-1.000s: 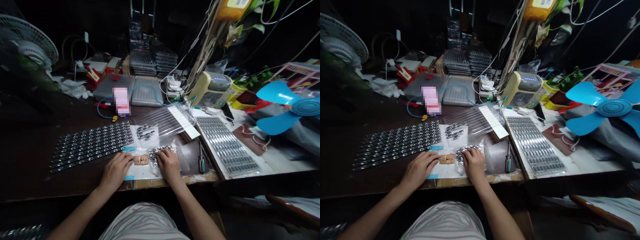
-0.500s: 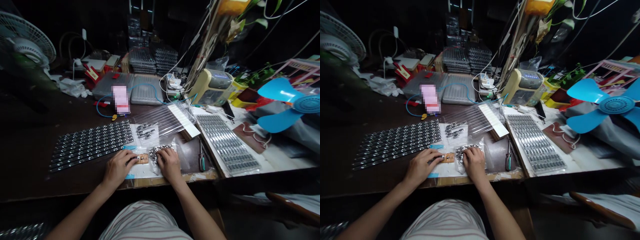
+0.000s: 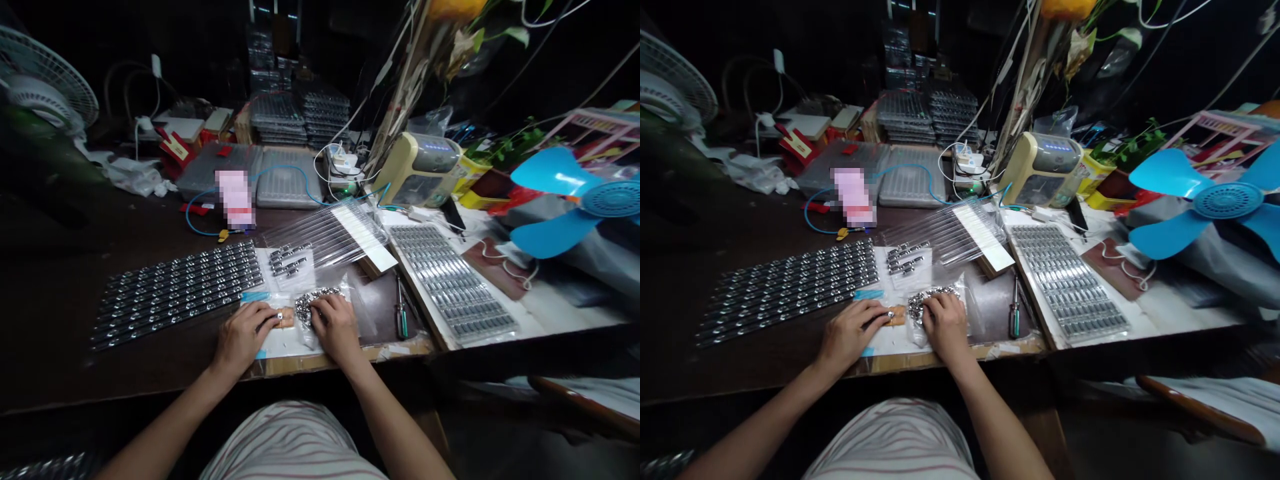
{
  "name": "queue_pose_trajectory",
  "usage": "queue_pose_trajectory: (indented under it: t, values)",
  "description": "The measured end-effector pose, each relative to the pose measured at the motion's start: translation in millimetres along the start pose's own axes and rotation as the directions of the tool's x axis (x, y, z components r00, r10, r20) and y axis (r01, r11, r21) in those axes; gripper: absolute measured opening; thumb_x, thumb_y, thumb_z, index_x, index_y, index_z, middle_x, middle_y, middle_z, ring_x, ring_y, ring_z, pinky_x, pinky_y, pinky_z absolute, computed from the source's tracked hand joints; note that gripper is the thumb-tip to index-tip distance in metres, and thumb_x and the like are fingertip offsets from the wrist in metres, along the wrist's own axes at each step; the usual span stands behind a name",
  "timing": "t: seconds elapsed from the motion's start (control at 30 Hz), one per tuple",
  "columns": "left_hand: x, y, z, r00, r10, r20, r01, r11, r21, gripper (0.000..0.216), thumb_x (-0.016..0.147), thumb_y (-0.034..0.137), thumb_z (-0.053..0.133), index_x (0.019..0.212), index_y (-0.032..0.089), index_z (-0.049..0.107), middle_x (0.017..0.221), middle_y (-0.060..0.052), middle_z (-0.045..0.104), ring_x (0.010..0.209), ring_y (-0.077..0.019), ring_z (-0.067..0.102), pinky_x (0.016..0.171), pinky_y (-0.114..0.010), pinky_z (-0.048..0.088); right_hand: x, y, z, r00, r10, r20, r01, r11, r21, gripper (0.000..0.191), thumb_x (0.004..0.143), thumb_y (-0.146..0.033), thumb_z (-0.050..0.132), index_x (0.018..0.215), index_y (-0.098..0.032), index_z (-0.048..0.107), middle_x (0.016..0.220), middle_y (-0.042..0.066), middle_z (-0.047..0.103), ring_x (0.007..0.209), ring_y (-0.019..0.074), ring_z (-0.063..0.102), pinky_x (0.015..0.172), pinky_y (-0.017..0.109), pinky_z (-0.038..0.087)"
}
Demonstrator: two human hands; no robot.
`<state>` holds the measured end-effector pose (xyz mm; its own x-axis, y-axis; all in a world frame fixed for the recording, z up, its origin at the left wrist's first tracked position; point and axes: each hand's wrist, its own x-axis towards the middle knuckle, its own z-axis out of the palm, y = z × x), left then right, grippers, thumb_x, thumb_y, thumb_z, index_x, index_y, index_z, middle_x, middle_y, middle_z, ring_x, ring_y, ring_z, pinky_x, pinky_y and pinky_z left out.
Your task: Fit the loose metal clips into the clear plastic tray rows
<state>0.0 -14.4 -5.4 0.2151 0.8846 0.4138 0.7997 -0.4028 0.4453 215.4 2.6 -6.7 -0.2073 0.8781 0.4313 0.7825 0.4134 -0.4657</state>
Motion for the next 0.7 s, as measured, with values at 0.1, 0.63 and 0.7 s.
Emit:
queue_pose_trajectory:
  t: [0.1, 0.63, 0.7]
  values:
    - [0, 2, 0, 1.0, 0.002, 0.002, -0.002, 1.0, 0.002, 0.01, 0.086, 0.027, 0.061, 0.09, 0.021, 0.069, 0.09, -0.003, 0.068, 0.084, -0.0183, 0.063, 0.073, -0.029, 0.048, -1, 1, 1, 1.0, 0.004, -0.006, -0.004, 1.0, 0.017, 0.014, 0.085, -0.017, 0.056, 0.093, -0.023, 0.066, 0.09, 0.004, 0.065, 0.087, 0.0198, 0.055, 0.077, 0.033, 0.039]
    - [0, -7, -2, 0.982, -0.163, -0.092, 0.143, 0.971, -0.194, 0.015, 0.088, 0.031, 0.056, 0.092, 0.021, 0.067, 0.092, -0.004, 0.067, 0.086, -0.0171, 0.065, 0.08, -0.03, 0.051, 17, -37, 10, 0.986, -0.089, 0.144, 0.07, 0.989, 0.13, 0.002, 0.082, -0.025, 0.07, 0.081, -0.024, 0.068, 0.077, 0.0, 0.067, 0.075, 0.016, 0.056, 0.071, 0.029, 0.039]
    - [0, -6, -2, 0.98, -0.169, -0.103, 0.146, 0.969, -0.201, 0.015, 0.088, 0.031, 0.056, 0.092, 0.021, 0.067, 0.091, -0.003, 0.067, 0.085, -0.0169, 0.065, 0.078, -0.029, 0.052, 19, -39, 14, 0.988, -0.09, 0.127, 0.082, 0.994, 0.067, 0.011, 0.08, -0.032, 0.071, 0.074, -0.025, 0.067, 0.075, -0.001, 0.066, 0.074, 0.0157, 0.054, 0.07, 0.03, 0.036]
